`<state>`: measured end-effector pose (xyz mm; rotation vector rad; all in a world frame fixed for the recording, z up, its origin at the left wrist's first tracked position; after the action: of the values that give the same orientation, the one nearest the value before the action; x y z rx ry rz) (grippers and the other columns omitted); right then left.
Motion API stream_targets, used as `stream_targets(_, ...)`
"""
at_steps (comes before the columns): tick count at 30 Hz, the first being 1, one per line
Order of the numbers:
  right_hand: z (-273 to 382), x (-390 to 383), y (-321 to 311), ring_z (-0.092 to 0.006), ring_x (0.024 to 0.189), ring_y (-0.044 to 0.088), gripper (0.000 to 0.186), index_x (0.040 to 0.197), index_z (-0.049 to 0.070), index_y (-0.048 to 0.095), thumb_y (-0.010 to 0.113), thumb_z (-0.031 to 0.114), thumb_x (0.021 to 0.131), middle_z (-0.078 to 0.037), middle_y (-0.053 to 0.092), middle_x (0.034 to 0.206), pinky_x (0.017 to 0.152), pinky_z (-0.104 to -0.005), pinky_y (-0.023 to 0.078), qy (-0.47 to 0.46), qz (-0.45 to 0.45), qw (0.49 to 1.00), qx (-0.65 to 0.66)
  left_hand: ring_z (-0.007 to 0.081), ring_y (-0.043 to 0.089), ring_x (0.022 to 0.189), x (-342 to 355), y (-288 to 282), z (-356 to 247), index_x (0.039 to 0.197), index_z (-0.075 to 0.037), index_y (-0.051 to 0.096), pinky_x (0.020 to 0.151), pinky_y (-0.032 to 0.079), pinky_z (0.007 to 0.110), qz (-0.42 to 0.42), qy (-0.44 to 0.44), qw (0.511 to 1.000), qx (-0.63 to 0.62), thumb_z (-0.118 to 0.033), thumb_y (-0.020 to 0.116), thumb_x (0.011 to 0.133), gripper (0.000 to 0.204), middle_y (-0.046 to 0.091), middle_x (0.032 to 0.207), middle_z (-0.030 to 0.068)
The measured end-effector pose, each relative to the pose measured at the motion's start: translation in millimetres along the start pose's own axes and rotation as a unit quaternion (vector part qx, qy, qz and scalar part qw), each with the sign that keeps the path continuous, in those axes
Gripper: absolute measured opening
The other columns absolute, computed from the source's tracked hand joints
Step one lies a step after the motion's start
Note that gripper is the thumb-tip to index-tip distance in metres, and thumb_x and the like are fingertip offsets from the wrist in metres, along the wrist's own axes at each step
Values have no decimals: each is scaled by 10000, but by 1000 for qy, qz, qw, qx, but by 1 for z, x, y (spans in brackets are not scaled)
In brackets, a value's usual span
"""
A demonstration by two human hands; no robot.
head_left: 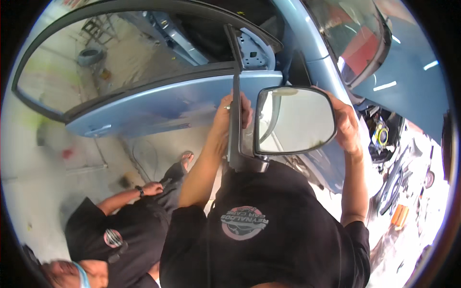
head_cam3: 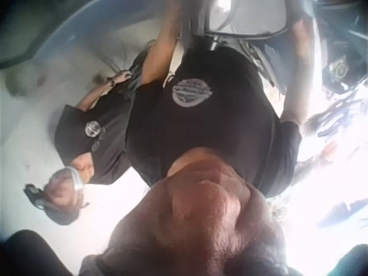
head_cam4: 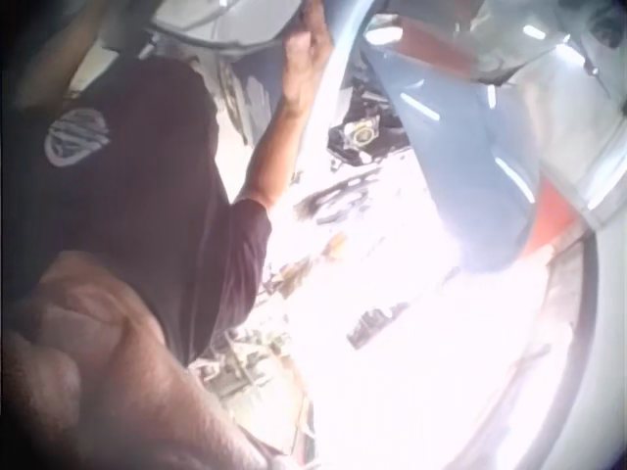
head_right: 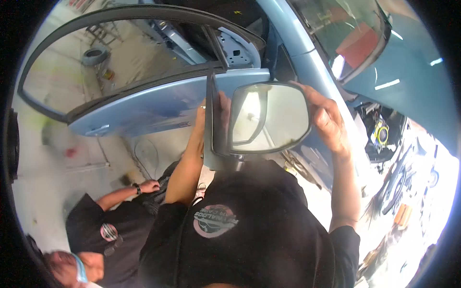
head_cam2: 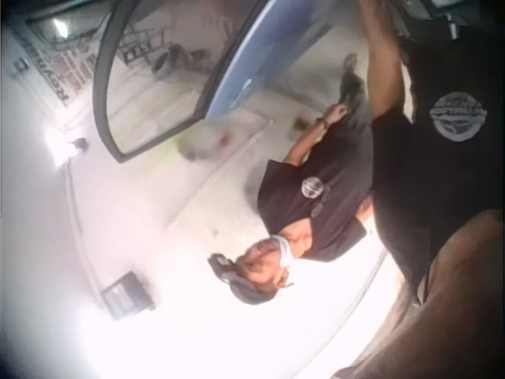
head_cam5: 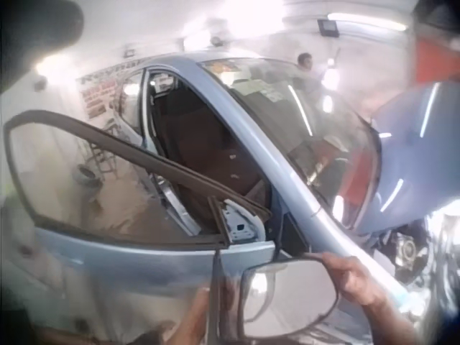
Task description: The person removes a side mirror from a blue car door using a tool, handles the mirror assembly while leaning into the car, and then reinstalls the mirror onto the car door frame.
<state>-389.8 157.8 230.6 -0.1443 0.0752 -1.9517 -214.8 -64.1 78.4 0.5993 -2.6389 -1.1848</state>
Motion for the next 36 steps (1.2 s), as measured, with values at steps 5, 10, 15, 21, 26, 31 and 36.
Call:
stream_targets(5, -14, -29, 14, -238, 1191, 594, 839, 1398, -112, 537, 600, 595, 951, -179, 645, 1278, 1052, -368, 435, 117, -96, 983, 101, 176, 558, 450, 20, 1, -17, 819, -50, 620, 367, 411, 292, 46, -70, 997, 4, -464, 524, 1065, 491, 599, 644, 83)
stream_targets(10, -5, -33, 52, -239, 1139, 629, 718, 1367, -115, 554, 630, 426, 901, -191, 667, 1241, 991, -343, 483, 169, -165, 964, 121, 147, 537, 481, 29, -5, -41, 775, -64, 583, 410, 425, 270, 80, -84, 989, 94, -434, 631, 1008, 440, 563, 640, 52)
stream_targets(15, -2, -45, 86, -243, 1039, 692, 603, 1344, -139, 559, 585, 212, 855, -210, 692, 1188, 910, -327, 548, 153, -248, 939, 183, 91, 549, 518, 47, 16, -63, 776, -60, 641, 468, 421, 225, 128, -117, 972, 158, -405, 659, 1009, 417, 622, 691, 24)
stream_targets(21, 5, -54, 108, -227, 1034, 690, 570, 1339, -118, 572, 589, 192, 861, -195, 696, 1174, 918, -317, 536, 84, -363, 915, 154, 101, 659, 908, 62, 0, -79, 1092, -21, 737, 824, 520, 268, 119, -13, 957, 266, -256, 656, 1029, 256, 728, 977, 24)
stream_targets(26, 5, -71, 110, -195, 951, 685, 355, 1170, -46, 652, 640, 206, 921, -108, 703, 1042, 867, -317, 541, 51, -502, 848, 161, 197, 684, 1013, 35, -65, -79, 1207, 0, 694, 884, 567, 349, -9, 34, 973, 230, -223, 591, 1062, 286, 716, 1130, 103)
stream_targets(31, -8, -79, 109, -202, 1009, 685, 279, 1110, -25, 689, 664, 201, 948, -102, 719, 1068, 951, -347, 521, 5, -569, 797, 200, 249, 646, 1177, -13, -54, -44, 1374, 0, 601, 914, 585, 368, 33, 69, 944, 320, -72, 645, 984, 399, 607, 1380, 143)
stream_targets(36, -6, -49, 121, -223, 1091, 677, 377, 1239, -46, 645, 639, 222, 973, -121, 715, 1158, 994, -384, 511, -13, -573, 793, 208, 364, 540, 1342, -6, -39, -21, 1571, -77, 390, 1031, 547, 461, 70, 88, 940, 322, -10, 671, 936, 698, 388, 1570, 194)
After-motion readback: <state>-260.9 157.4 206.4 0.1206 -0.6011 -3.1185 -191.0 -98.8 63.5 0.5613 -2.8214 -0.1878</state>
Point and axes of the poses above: each hand's wrist, its own x-axis towards the middle knuckle, its own y-axis out of the palm, z = x × y, the point moved 3 cm from there along x, towards the middle knuckle
